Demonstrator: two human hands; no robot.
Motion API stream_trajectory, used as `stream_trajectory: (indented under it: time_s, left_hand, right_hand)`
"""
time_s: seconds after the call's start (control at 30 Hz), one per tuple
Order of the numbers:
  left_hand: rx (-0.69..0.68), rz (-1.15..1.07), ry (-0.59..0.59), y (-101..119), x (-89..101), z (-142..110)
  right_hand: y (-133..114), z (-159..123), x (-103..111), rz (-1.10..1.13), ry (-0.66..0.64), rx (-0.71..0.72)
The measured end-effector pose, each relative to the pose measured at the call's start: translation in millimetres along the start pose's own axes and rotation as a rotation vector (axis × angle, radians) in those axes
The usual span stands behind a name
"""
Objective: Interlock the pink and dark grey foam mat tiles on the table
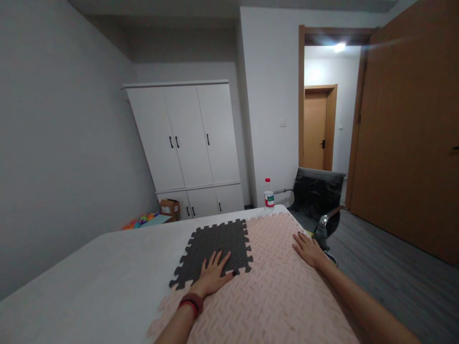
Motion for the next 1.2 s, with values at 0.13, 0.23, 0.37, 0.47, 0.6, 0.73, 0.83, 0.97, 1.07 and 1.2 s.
stream_trajectory:
  time_s: [0.13, 0.23, 0.37, 0.47, 0.6, 0.73, 0.83, 0.97, 1.07, 1.2]
  left_hand:
    - [0.020, -0.015, -0.050, 1.7, 0.0, 0.2]
    - [0.015, -0.018, -0.086, 0.1, 2.2, 11.6]
    - [-0.002, -0.003, -0.030, 5.1, 14.5, 52.4]
    - [-0.013, 0.004, 0.027, 17.6, 21.4, 97.5]
    - [-0.023, 0.033, 0.104, 35.2, 19.9, 154.4]
    - [-0.017, 0.068, 0.124, 36.1, 5.0, 185.1]
    - [-0.047, 0.093, 0.125, 29.1, -2.2, 194.6]
    - [-0.073, 0.133, 0.151, 25.7, -1.7, 207.6]
    - [-0.045, 0.167, 0.199, 31.1, -0.2, 219.4]
    - [-0.024, 0.192, 0.259, 41.8, 3.3, 230.1]
  right_hand:
    - [-0.3, -0.2, 0.2, 0.004, 0.000, 0.003]
    - [-0.8, -1.1, 1.3, 0.007, 0.011, 0.003]
    - [-1.4, -2.2, 3.9, 0.004, 0.030, 0.004]
    - [-1.3, -1.0, 4.8, 0.008, 0.041, 0.003]
    - [-0.2, 3.5, 4.0, 0.029, 0.073, 0.007]
    - [0.1, 7.7, 2.2, 0.038, 0.083, 0.009]
    - [-1.4, 9.1, 2.6, 0.039, 0.075, 0.005]
    - [-3.3, 10.2, 4.5, 0.034, 0.062, -0.003]
    - [-3.9, 10.9, 4.5, 0.032, 0.047, -0.009]
    - [-4.3, 11.2, 4.7, 0.033, 0.050, -0.009]
Point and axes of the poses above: each hand's wrist, its own z-axis towards the middle knuckle, its own x-axis out of the back of the hand, y = z × x, the point moved 7 cm from there along z, towards the middle knuckle, and after that the axes turned 5 degrees about -x, right-handed, at the moved point
